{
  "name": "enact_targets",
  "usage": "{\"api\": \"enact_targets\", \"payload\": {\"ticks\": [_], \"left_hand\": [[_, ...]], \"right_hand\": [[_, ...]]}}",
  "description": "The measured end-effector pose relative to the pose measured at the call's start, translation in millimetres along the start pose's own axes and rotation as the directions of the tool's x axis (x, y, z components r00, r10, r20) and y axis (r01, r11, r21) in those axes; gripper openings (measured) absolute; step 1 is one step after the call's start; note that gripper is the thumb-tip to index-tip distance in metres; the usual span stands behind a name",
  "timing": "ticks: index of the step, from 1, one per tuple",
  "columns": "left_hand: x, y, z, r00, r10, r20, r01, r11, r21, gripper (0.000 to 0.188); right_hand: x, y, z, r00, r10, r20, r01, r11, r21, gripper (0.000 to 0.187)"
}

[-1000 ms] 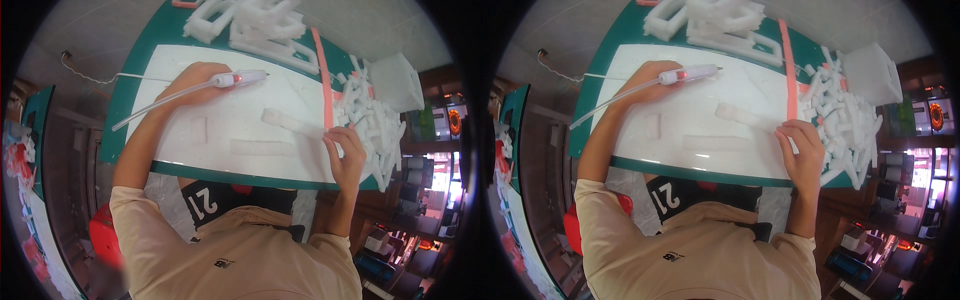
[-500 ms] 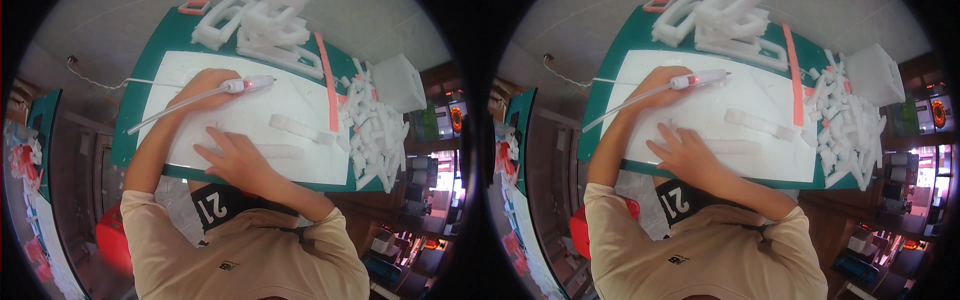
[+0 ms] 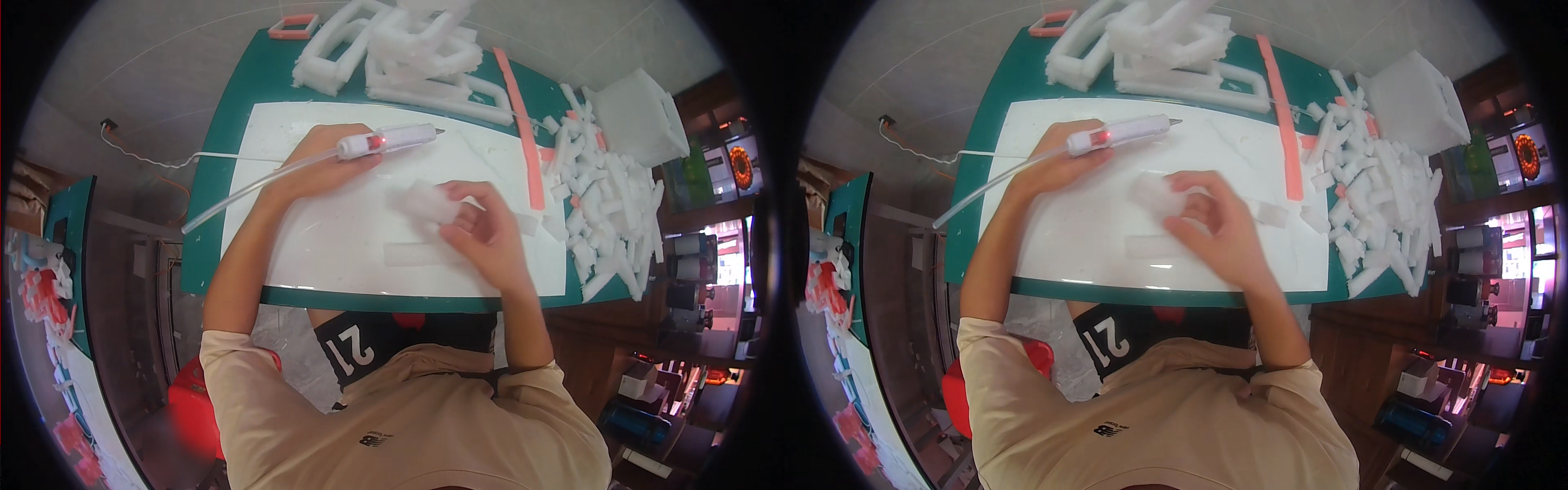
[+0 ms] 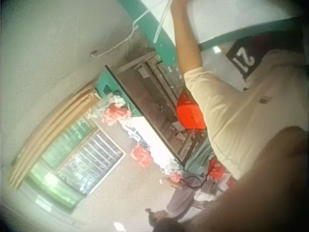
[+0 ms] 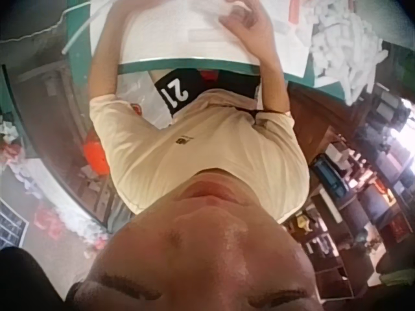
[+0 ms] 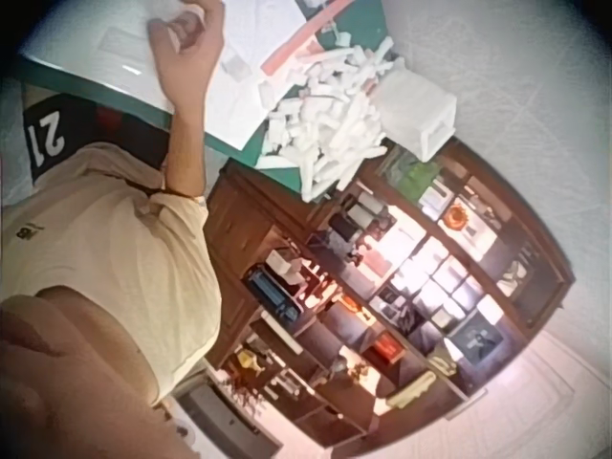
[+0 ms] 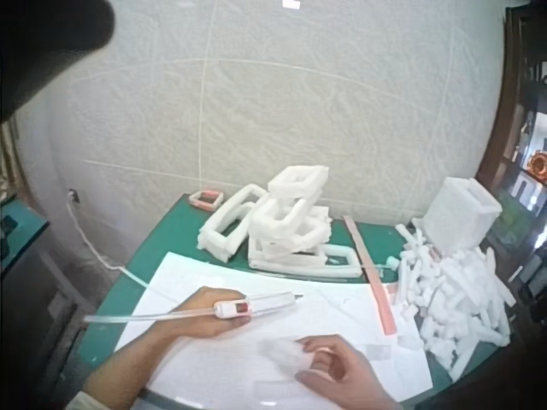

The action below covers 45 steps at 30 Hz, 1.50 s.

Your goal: Gluing white foam blocks together using a hot glue gun.

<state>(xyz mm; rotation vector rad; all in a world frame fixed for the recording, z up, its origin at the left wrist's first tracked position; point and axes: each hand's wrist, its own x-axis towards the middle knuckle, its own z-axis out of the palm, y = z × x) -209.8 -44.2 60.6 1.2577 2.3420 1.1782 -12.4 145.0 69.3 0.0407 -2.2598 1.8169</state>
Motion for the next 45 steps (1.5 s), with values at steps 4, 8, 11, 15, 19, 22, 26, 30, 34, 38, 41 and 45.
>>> {"api": "enact_targets", "payload": {"ticks": [4,8,11,15,19,22,26,30,34,38,41,45], "left_hand": [[-2,0,-1,0.994,-0.101,0.029,0.104,0.985,-0.137,0.024],[-6,-15,2,0.995,-0.033,0.097,0.071,0.902,-0.426,0.029],[-10,-19,4,0.991,0.057,0.123,0.033,0.782,-0.623,0.030],[-9,-18,6,0.978,0.135,0.161,0.009,0.740,-0.672,0.026],[-13,-14,8,0.971,0.096,0.219,0.067,0.770,-0.634,0.021],[-13,-14,9,0.964,0.087,0.253,0.096,0.771,-0.629,0.020],[-15,-15,11,0.967,0.059,0.249,0.119,0.757,-0.643,0.019],[-16,-14,11,0.970,0.011,0.241,0.153,0.746,-0.648,0.018],[-15,-13,11,0.969,-0.002,0.248,0.162,0.763,-0.626,0.017],[-15,-14,11,0.971,0.000,0.239,0.152,0.771,-0.619,0.016],[-16,-13,12,0.972,0.003,0.235,0.148,0.770,-0.621,0.016],[-16,-11,11,0.970,-0.013,0.241,0.161,0.779,-0.606,0.015]], "right_hand": [[-6,5,-30,0.955,0.261,-0.141,-0.179,0.886,0.427,0.034],[-11,10,-41,0.951,0.303,-0.061,-0.195,0.740,0.644,0.029],[-12,15,-41,0.954,0.295,-0.045,-0.188,0.710,0.679,0.028],[-12,15,-41,0.956,0.288,-0.046,-0.176,0.695,0.697,0.028],[-9,18,-42,0.953,0.299,-0.042,-0.189,0.701,0.688,0.029],[-7,18,-41,0.949,0.310,-0.059,-0.193,0.718,0.668,0.029],[-6,17,-40,0.948,0.308,-0.074,-0.185,0.729,0.659,0.029],[-6,21,-39,0.947,0.314,-0.071,-0.194,0.731,0.654,0.029],[-7,21,-40,0.947,0.314,-0.067,-0.197,0.734,0.650,0.029],[-9,19,-41,0.948,0.312,-0.068,-0.198,0.741,0.642,0.030],[-8,18,-39,0.950,0.304,-0.075,-0.198,0.769,0.608,0.028],[-9,17,-40,0.948,0.309,-0.074,-0.203,0.770,0.605,0.028]]}}
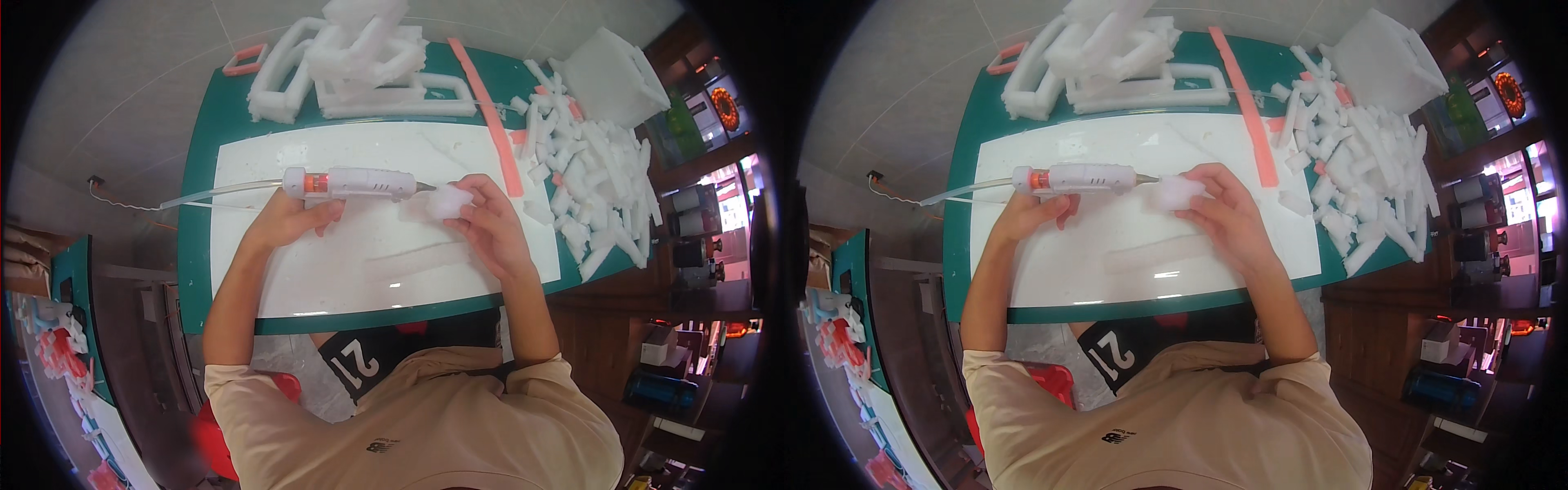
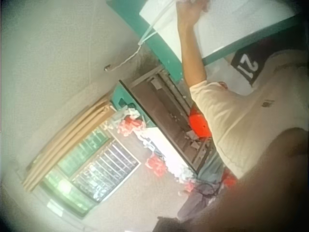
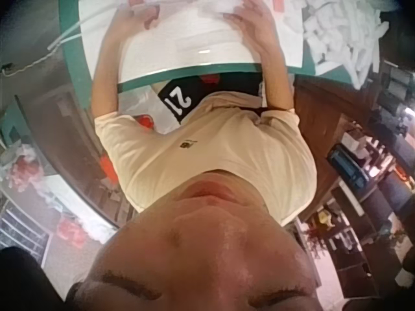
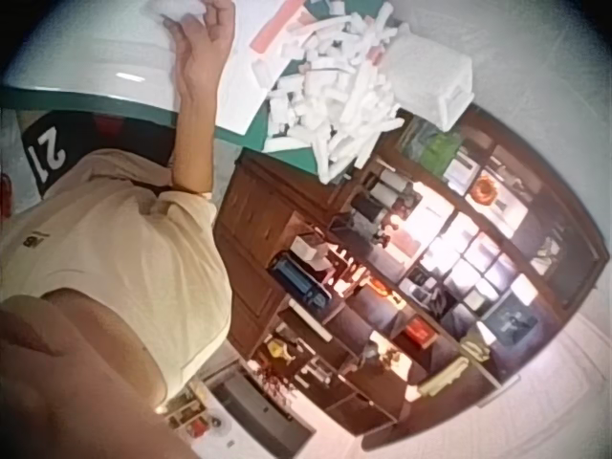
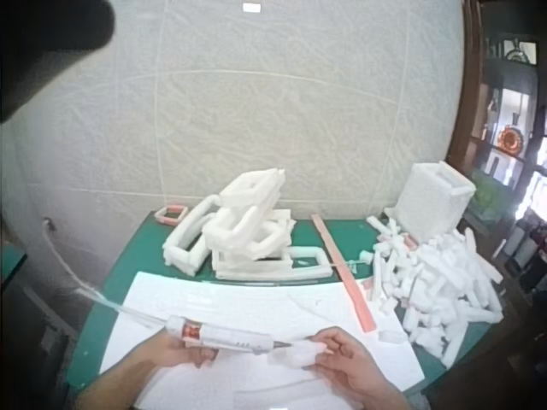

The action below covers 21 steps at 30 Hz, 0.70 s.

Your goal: Gluing white foam blocks together using a hot glue gun.

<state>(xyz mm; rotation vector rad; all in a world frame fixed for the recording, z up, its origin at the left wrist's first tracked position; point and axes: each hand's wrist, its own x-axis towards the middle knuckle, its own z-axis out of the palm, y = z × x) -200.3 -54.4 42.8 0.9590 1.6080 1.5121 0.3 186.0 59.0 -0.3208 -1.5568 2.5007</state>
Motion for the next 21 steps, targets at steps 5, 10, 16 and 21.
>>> {"api": "enact_targets", "payload": {"ticks": [5,10,16,21], "left_hand": [[1.0,0.4,-2.5,0.999,0.001,0.036,0.000,1.000,-0.009,0.017],[-1.0,1.6,-1.6,0.999,-0.025,0.020,0.025,1.000,-0.011,0.018],[-0.8,-1.0,-3.7,0.998,-0.045,0.045,0.043,0.998,0.039,0.022],[-1.1,-2.9,-2.6,0.997,-0.075,0.019,0.075,0.996,0.041,0.029]], "right_hand": [[-0.2,-2.7,-2.0,1.000,-0.021,-0.016,0.022,0.999,0.025,0.030],[-0.9,-3.2,-1.6,0.999,-0.041,-0.025,0.041,0.999,0.006,0.029],[-0.7,-4.0,-2.5,0.998,-0.053,-0.037,0.053,0.998,-0.016,0.030],[0.2,-3.1,-4.2,0.998,-0.053,-0.045,0.052,0.998,-0.020,0.030]]}}
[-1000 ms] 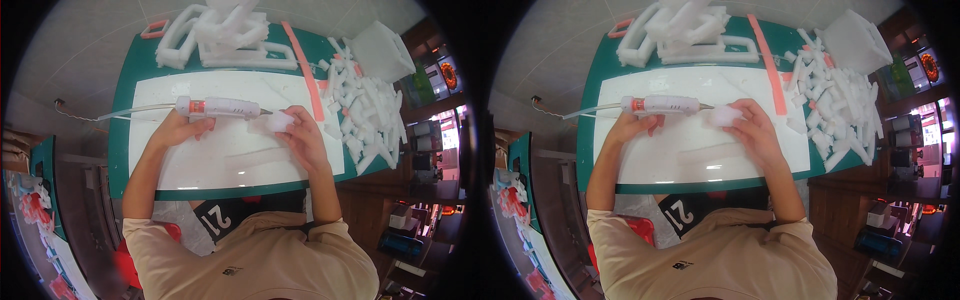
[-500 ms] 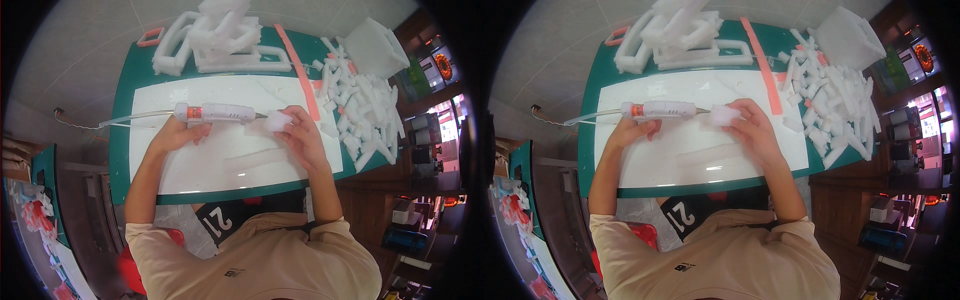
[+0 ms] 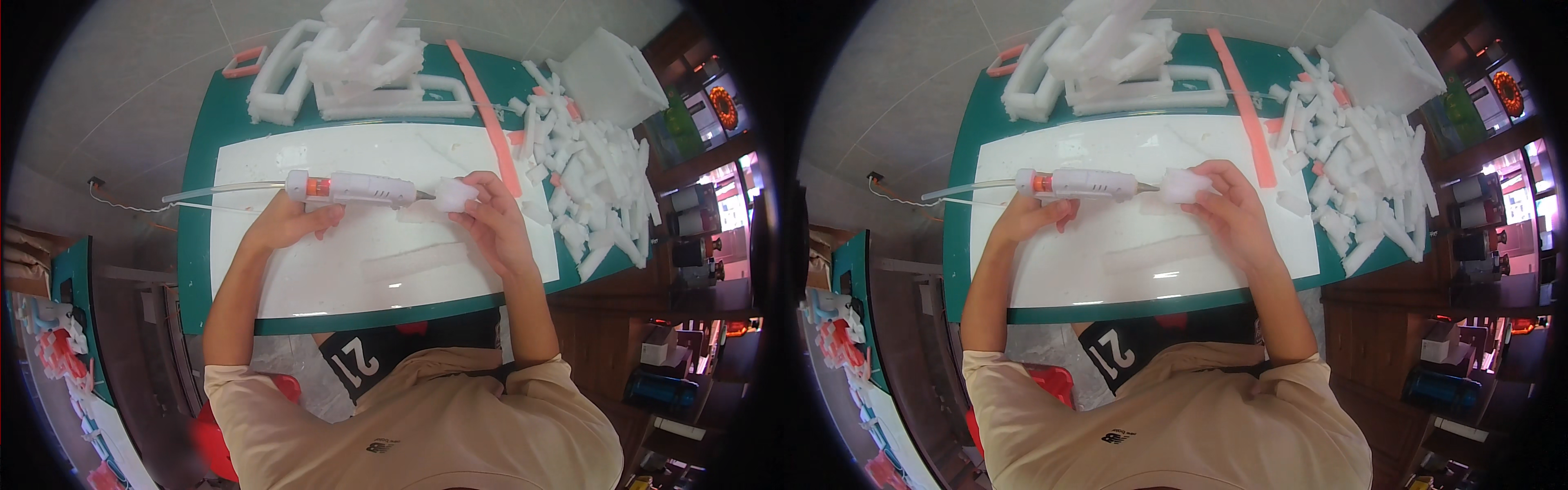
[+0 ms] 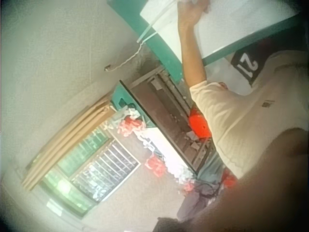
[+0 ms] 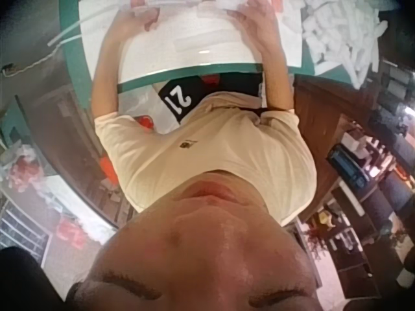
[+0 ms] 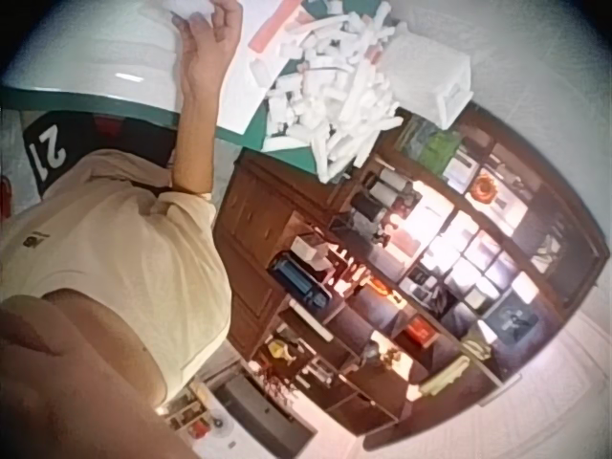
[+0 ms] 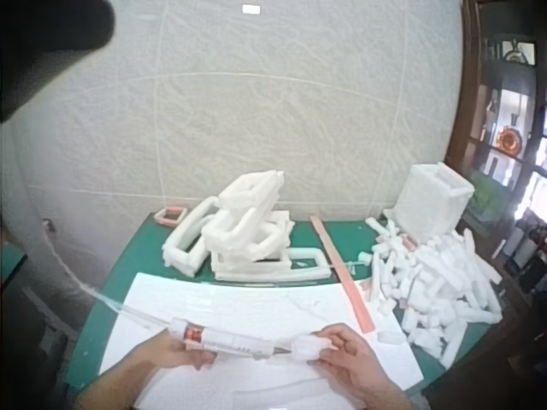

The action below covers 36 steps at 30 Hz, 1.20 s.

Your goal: Gluing white foam blocks together using a hot glue gun.

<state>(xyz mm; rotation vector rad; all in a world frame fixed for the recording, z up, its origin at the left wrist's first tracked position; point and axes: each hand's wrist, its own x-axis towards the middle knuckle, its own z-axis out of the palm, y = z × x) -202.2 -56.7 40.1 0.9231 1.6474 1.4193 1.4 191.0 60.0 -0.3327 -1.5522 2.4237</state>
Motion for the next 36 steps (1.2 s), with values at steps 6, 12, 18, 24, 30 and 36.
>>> {"api": "enact_targets", "payload": {"ticks": [6,12,18,24,30,36], "left_hand": [[0,-5,-2,1.000,-0.016,0.005,0.015,0.999,0.038,0.035],[-1,-3,-2,1.000,0.009,0.001,-0.009,1.000,0.028,0.038],[1,3,2,0.999,-0.043,-0.011,0.044,0.994,0.096,0.035],[1,4,1,0.999,-0.018,-0.026,0.020,0.996,0.082,0.035],[1,6,2,0.999,-0.007,-0.038,0.009,0.999,0.043,0.038],[1,5,-1,0.999,-0.021,-0.037,0.024,0.995,0.092,0.043]], "right_hand": [[1,2,0,1.000,0.004,0.003,-0.004,1.000,-0.002,0.029],[0,1,0,1.000,-0.005,0.000,0.005,1.000,-0.004,0.029],[1,1,-4,1.000,0.002,0.008,-0.002,1.000,-0.002,0.029],[2,3,-2,1.000,0.008,0.002,-0.008,1.000,-0.014,0.030],[2,5,0,1.000,0.029,0.000,-0.029,0.999,-0.015,0.030],[3,4,3,1.000,0.025,0.011,-0.025,0.999,-0.030,0.030]]}}
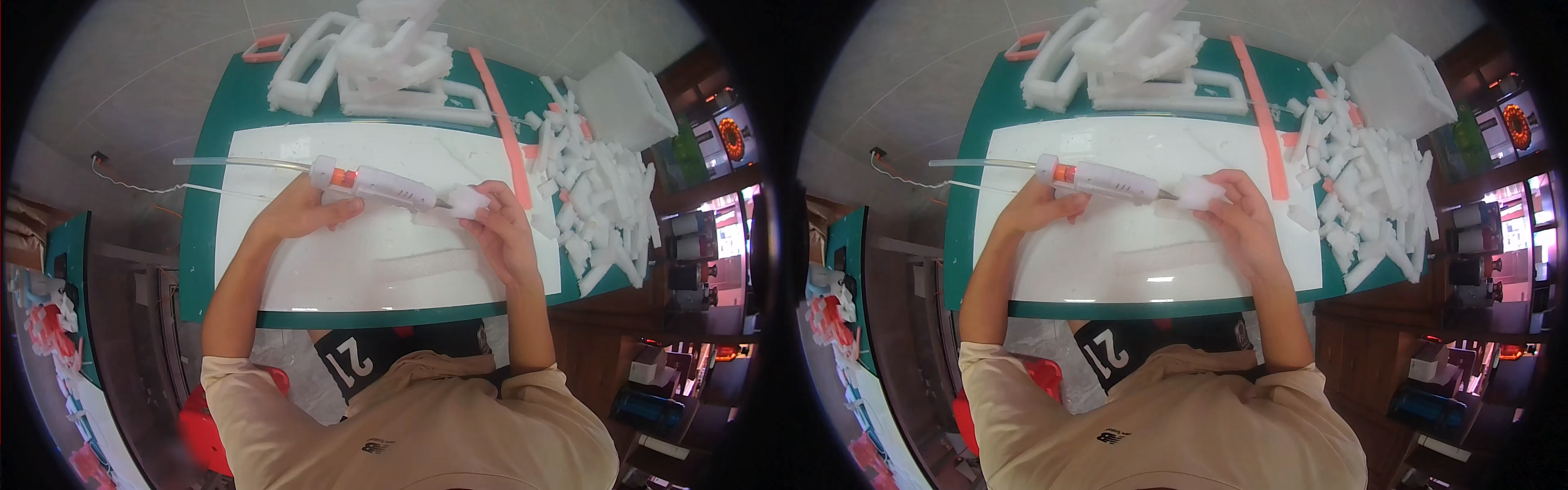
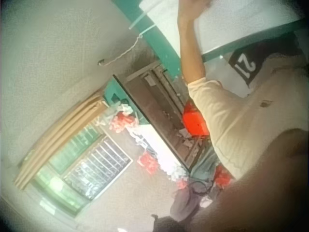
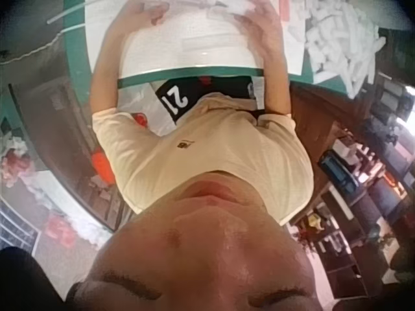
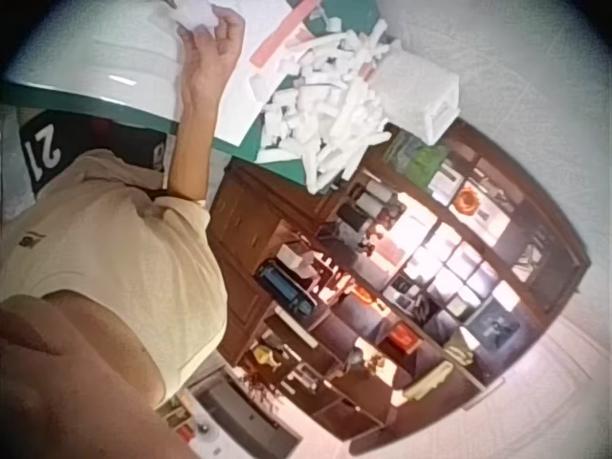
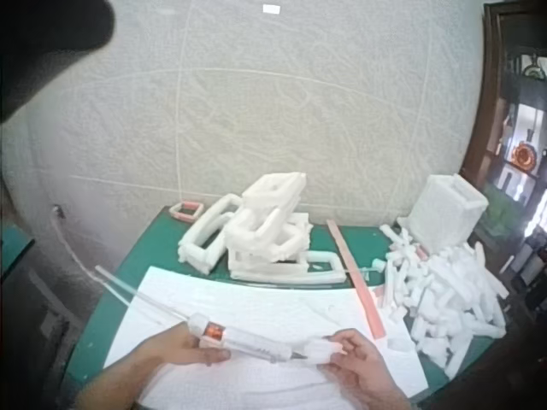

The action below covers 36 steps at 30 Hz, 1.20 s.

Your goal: Gluing white foam blocks together using a hot glue gun.

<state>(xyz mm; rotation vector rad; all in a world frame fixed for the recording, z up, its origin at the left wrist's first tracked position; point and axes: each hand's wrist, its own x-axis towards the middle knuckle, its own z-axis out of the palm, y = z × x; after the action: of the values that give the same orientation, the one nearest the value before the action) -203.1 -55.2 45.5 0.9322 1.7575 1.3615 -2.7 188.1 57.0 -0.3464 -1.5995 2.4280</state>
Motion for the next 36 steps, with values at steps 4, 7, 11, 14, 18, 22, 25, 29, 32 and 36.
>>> {"api": "enact_targets", "payload": {"ticks": [4,7,11,14,18,22,25,29,32,36], "left_hand": [[1,4,0,0.999,-0.012,-0.038,0.012,1.000,-0.006,0.031],[4,0,0,0.998,0.017,-0.067,-0.015,0.999,0.037,0.033],[7,9,1,0.990,0.089,-0.109,-0.062,0.972,0.227,0.035],[7,6,2,0.977,0.159,-0.143,-0.129,0.971,0.201,0.035],[7,7,1,0.973,0.143,-0.184,-0.096,0.966,0.240,0.039],[9,4,-2,0.965,0.116,-0.237,-0.044,0.956,0.289,0.044],[9,-3,-2,0.957,0.131,-0.258,-0.048,0.951,0.305,0.046],[9,7,-3,0.970,0.134,-0.200,-0.074,0.956,0.285,0.047],[7,3,-1,0.952,0.183,-0.246,-0.098,0.943,0.318,0.046],[7,1,-3,0.958,0.163,-0.237,-0.098,0.959,0.265,0.046]], "right_hand": [[-1,-1,-2,1.000,-0.008,-0.010,0.008,1.000,0.015,0.030],[-3,-3,-2,0.999,-0.025,-0.039,0.025,1.000,-0.004,0.030],[-4,-3,1,0.981,-0.170,-0.096,0.144,0.961,-0.235,0.036],[-6,-3,10,0.978,-0.201,-0.056,0.152,0.869,-0.471,0.044],[-4,1,10,0.988,-0.146,-0.041,0.102,0.839,-0.534,0.046],[-1,3,9,0.979,-0.203,-0.013,0.143,0.732,-0.666,0.042],[1,0,9,0.984,-0.180,-0.002,0.121,0.671,-0.731,0.040],[2,-4,9,0.984,-0.175,0.038,0.145,0.651,-0.745,0.039],[3,-6,9,0.987,-0.150,0.059,0.138,0.601,-0.787,0.039],[5,-5,12,0.987,-0.150,0.063,0.142,0.604,-0.785,0.039]]}}
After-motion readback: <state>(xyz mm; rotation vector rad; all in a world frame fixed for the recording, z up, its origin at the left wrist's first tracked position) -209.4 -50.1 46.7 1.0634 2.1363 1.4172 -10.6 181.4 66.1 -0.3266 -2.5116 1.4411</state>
